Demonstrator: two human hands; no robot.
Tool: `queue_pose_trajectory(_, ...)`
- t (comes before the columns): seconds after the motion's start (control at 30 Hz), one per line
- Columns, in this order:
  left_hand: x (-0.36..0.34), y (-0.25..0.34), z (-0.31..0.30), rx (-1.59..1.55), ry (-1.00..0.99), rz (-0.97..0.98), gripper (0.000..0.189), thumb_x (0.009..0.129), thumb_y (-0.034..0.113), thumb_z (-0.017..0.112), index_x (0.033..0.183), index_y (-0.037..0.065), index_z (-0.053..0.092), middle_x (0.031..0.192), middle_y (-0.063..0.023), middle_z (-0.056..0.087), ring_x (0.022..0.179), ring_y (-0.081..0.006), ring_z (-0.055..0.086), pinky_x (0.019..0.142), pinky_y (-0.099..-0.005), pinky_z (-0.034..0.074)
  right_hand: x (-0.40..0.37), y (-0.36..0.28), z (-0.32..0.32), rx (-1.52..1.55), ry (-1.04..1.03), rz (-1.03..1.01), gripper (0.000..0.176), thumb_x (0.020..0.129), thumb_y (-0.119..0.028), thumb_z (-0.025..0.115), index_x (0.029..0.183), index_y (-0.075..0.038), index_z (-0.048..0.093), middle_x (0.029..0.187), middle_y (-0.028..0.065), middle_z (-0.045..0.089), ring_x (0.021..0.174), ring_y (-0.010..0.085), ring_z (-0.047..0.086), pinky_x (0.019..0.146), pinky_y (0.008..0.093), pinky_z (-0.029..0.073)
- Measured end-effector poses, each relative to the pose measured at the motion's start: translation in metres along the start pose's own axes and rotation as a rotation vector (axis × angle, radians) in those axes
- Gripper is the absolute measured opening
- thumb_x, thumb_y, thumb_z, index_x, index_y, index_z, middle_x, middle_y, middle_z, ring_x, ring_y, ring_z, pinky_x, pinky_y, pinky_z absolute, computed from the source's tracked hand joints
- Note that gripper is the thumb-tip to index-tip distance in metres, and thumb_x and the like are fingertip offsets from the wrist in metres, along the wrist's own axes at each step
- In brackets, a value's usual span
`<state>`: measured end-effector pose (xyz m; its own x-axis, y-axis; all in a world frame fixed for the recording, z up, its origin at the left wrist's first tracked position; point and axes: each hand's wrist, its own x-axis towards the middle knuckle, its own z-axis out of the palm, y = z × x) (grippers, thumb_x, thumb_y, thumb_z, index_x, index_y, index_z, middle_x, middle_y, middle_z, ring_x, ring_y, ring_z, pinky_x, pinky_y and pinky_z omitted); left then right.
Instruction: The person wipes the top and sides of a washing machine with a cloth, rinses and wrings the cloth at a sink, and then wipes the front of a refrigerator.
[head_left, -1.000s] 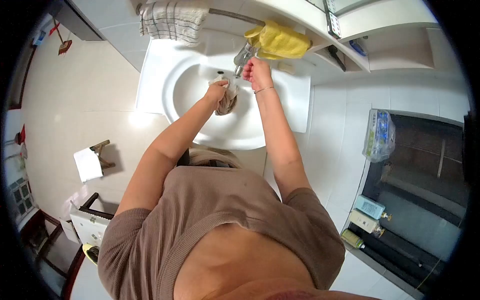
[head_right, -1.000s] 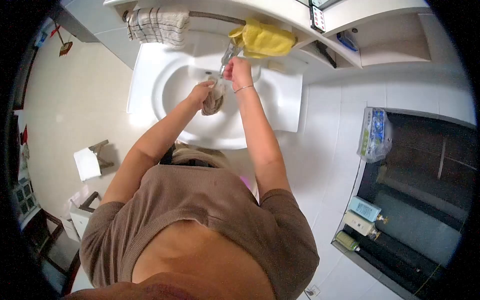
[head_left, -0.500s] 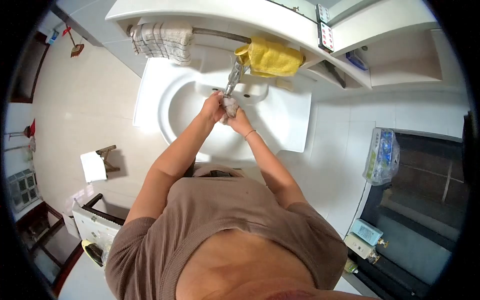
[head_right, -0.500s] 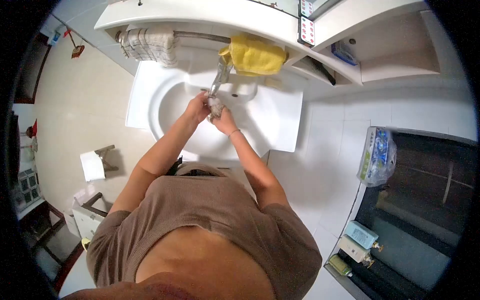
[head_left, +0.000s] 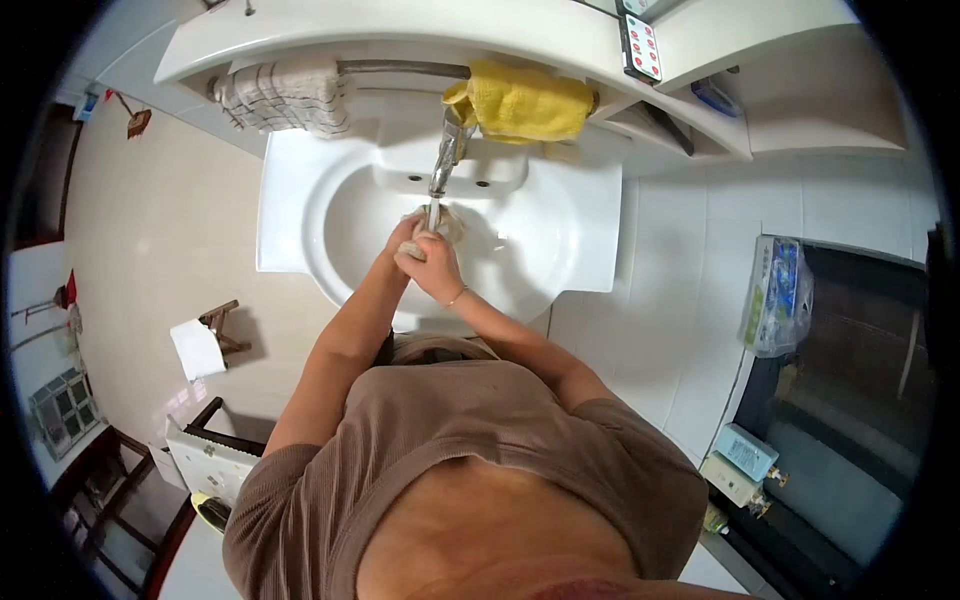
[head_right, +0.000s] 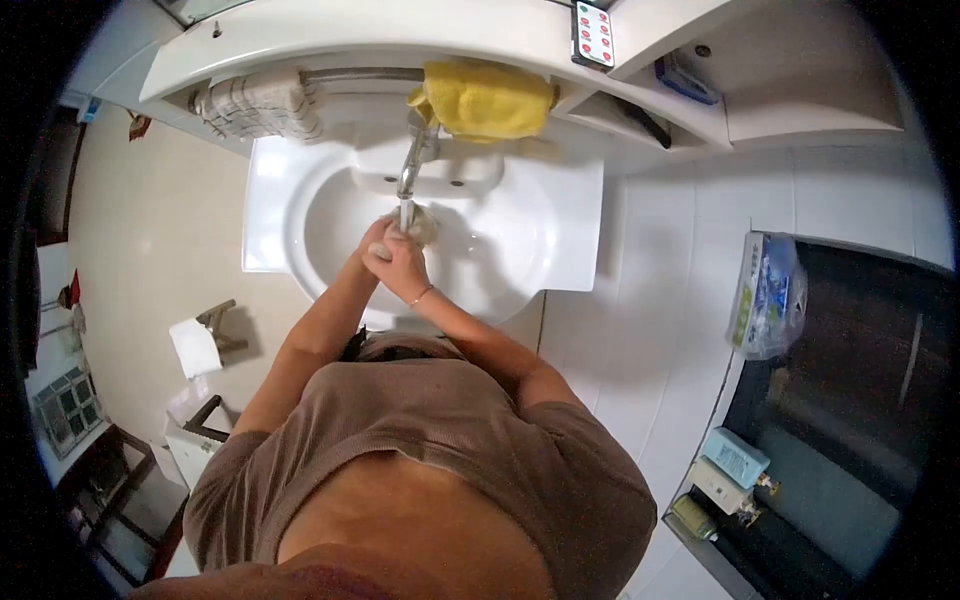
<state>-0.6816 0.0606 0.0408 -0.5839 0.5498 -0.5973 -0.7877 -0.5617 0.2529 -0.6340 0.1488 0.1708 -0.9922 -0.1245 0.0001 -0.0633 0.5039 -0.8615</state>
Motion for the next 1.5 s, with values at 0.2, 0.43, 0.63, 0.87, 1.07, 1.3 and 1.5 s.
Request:
queue_pose_trajectory(0.2, -0.005, -0.019, 0.054, -0.124, 0.313, 0.167, 0.031, 0.083, 0.001, 0.035, 0.111, -0.004, 0.047, 0.104, -0.0171, 0.055, 0.087, -0.029, 0.059, 0.074, -0.0384, 0.052, 0.065, 0.076, -0.025, 0.067, 0.181, 0.641, 0.034, 0.072, -0.033, 0.058, 0.071, 0.0, 0.061, 0.088, 0.0219, 0.06, 0.086, 0.0334, 0.058, 0.073, 0.0389, 0.046)
queue_pose_trajectory(0.43, -0.034, 0.01, 0.039, -0.101, 0.043, 0.053, 0.026, 0.085, 0.009, 0.039, 0.105, -0.003, 0.05, 0.09, -0.016, 0.059, 0.082, -0.0264, 0.059, 0.077, -0.0352, 0.049, 0.033, 0.042, 0.006, -0.083, 0.135, 0.208, 0.033, 0.071, -0.035, 0.059, 0.086, -0.006, 0.064, 0.091, 0.0249, 0.059, 0.106, 0.0441, 0.043, 0.091, 0.0484, 0.031)
queue_pose_trajectory(0.63, -0.031, -0.007, 0.079, -0.003, 0.347, 0.188, 0.027, 0.084, 0.003, 0.038, 0.108, -0.008, 0.045, 0.097, -0.0149, 0.056, 0.084, -0.0249, 0.058, 0.076, -0.0364, 0.048, 0.062, 0.058, -0.027, -0.216, 0.255, 0.523, 0.031, 0.074, -0.03, 0.055, 0.061, -0.003, 0.061, 0.074, 0.0211, 0.06, 0.072, 0.0375, 0.059, 0.063, 0.0448, 0.047)
queue_pose_trajectory(0.87, -0.022, 0.018, 0.026, 0.005, 0.175, 0.044, 0.027, 0.088, 0.011, 0.035, 0.106, -0.004, 0.049, 0.099, -0.0172, 0.057, 0.087, -0.0273, 0.058, 0.079, -0.0391, 0.049, 0.041, 0.058, 0.011, -0.134, 0.281, 0.233, 0.028, 0.071, -0.027, 0.055, 0.058, -0.002, 0.058, 0.078, 0.0204, 0.06, 0.077, 0.0376, 0.058, 0.07, 0.0464, 0.045)
queue_pose_trajectory(1.07, -0.036, 0.005, 0.063, 0.054, 0.324, 0.159, 0.03, 0.091, 0.014, 0.034, 0.111, -0.004, 0.046, 0.1, -0.0161, 0.056, 0.095, -0.0264, 0.054, 0.086, -0.0367, 0.044, 0.041, 0.053, 0.0, -0.147, 0.424, 0.277, 0.027, 0.075, -0.026, 0.053, 0.06, -0.004, 0.058, 0.066, 0.017, 0.058, 0.064, 0.0367, 0.056, 0.061, 0.045, 0.046)
queue_pose_trajectory(1.3, -0.034, 0.018, 0.042, 0.188, 0.314, 0.123, 0.034, 0.088, 0.014, 0.04, 0.114, -0.007, 0.043, 0.106, -0.0185, 0.054, 0.099, -0.0278, 0.054, 0.09, -0.0376, 0.042, 0.018, 0.057, 0.003, -0.267, 0.183, 0.212, 0.022, 0.073, -0.016, 0.054, 0.059, 0.0, 0.052, 0.068, 0.0183, 0.057, 0.063, 0.0347, 0.057, 0.058, 0.0445, 0.045)
queue_pose_trajectory(1.5, -0.035, 0.027, 0.067, 0.315, 0.076, 0.131, 0.031, 0.086, 0.013, 0.043, 0.114, 0.0, 0.046, 0.106, -0.0138, 0.054, 0.095, -0.0267, 0.055, 0.086, -0.0399, 0.044, 0.036, 0.092, -0.042, 0.563, -0.022, 0.36, 0.045, 0.071, -0.007, 0.058, 0.115, -0.006, 0.046, 0.102, 0.0087, 0.054, 0.096, 0.0224, 0.052, 0.085, 0.0341, 0.042)
